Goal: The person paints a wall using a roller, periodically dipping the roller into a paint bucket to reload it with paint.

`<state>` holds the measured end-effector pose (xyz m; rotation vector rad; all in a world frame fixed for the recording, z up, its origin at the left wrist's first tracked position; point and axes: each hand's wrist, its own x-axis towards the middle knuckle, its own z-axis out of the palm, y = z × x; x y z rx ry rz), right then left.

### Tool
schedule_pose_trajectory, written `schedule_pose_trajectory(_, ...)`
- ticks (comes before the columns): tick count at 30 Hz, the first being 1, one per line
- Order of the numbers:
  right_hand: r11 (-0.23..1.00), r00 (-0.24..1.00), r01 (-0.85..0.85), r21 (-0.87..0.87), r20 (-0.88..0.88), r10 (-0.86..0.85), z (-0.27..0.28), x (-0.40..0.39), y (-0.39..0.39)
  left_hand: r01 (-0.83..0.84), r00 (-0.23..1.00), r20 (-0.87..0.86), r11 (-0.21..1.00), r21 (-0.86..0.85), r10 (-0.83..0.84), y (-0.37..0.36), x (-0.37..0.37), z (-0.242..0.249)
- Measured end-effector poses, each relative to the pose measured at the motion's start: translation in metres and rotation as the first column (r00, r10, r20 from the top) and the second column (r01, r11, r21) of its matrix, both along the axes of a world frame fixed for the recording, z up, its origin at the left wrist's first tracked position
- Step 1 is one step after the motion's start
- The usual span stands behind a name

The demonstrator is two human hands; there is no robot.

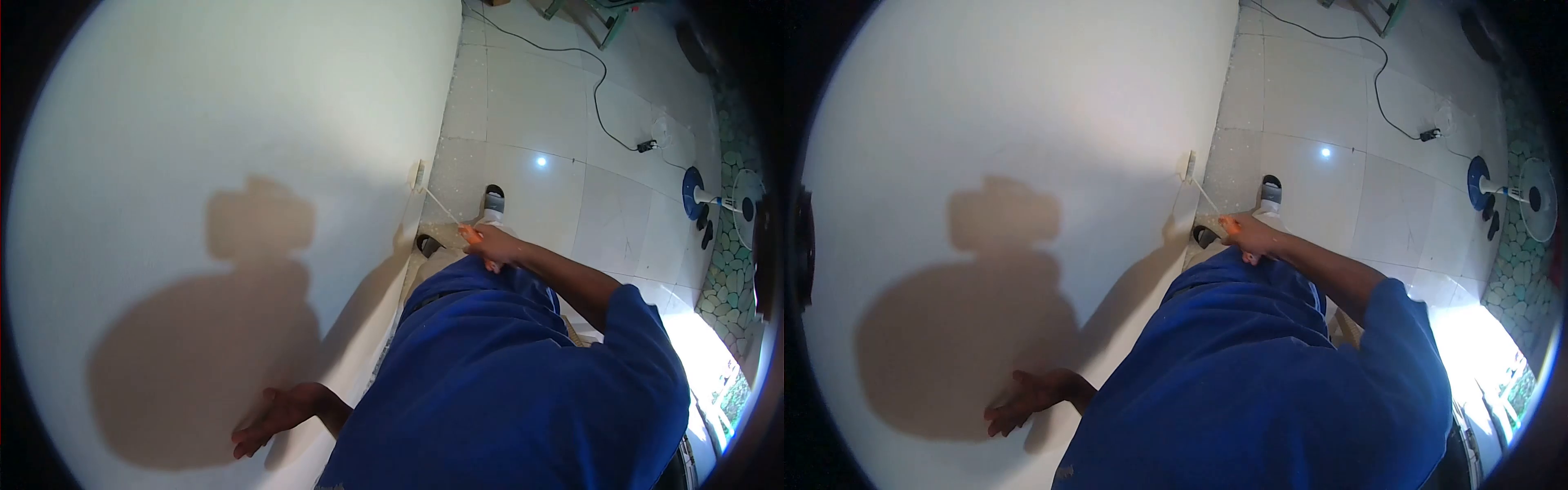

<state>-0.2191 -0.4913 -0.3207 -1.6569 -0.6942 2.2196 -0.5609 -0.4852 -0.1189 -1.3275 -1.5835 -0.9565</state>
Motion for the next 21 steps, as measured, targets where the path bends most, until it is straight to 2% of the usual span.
schedule_pose_trajectory(4,0.995,0.998,-0.066,0.076,0.017,0.065,0.029,0.022,-0.037,0.031,0.999,-0.020,0.999,-0.028,-0.031,0.000,0.003,0.001)
schedule_pose_trajectory(5,0.950,0.995,-0.082,0.301,0.071,0.064,0.029,0.026,-0.054,0.017,0.999,-0.030,0.999,-0.045,-0.018,0.001,0.005,0.002)
schedule_pose_trajectory(7,0.854,0.991,-0.109,0.508,0.117,0.057,0.051,0.033,-0.068,-0.002,0.999,-0.043,0.998,-0.064,-0.001,0.000,0.008,0.004)
schedule_pose_trajectory(9,0.955,0.996,-0.078,0.285,-0.013,0.085,0.112,0.051,-0.062,0.037,0.999,-0.004,0.999,-0.031,-0.037,0.003,0.006,0.002)
schedule_pose_trajectory(10,0.955,0.997,-0.075,0.286,-0.012,0.082,0.126,0.058,-0.056,0.041,0.999,-0.003,0.999,-0.030,-0.041,0.004,0.008,0.001)
schedule_pose_trajectory(12,0.984,0.981,-0.163,-0.077,-0.115,0.153,0.139,0.070,-0.047,-0.038,0.999,0.022,0.999,-0.009,0.038,0.004,0.007,-0.004)
schedule_pose_trajectory(13,0.984,0.982,-0.160,-0.073,-0.109,0.152,0.127,0.072,-0.054,-0.036,0.999,0.028,0.999,-0.004,0.036,0.003,0.008,-0.004)
schedule_pose_trajectory(15,0.995,0.988,-0.010,0.100,-0.154,0.026,0.069,0.067,-0.065,-0.077,0.997,-0.026,0.996,0.044,0.079,0.005,0.003,-0.005)
schedule_pose_trajectory(18,0.993,0.992,0.036,0.111,-0.125,-0.022,0.009,0.062,-0.047,-0.147,0.989,-0.002,0.988,0.037,0.147,0.011,0.011,-0.006)
schedule_pose_trajectory(19,0.994,0.992,0.017,0.112,-0.127,-0.002,-0.006,0.064,-0.039,-0.163,0.985,-0.053,0.986,0.034,0.165,0.013,0.005,-0.007)
schedule_pose_trajectory(21,0.998,0.993,-0.054,-0.035,-0.107,0.050,-0.032,0.066,-0.022,-0.201,0.979,-0.031,0.979,0.039,0.203,0.014,0.009,-0.008)
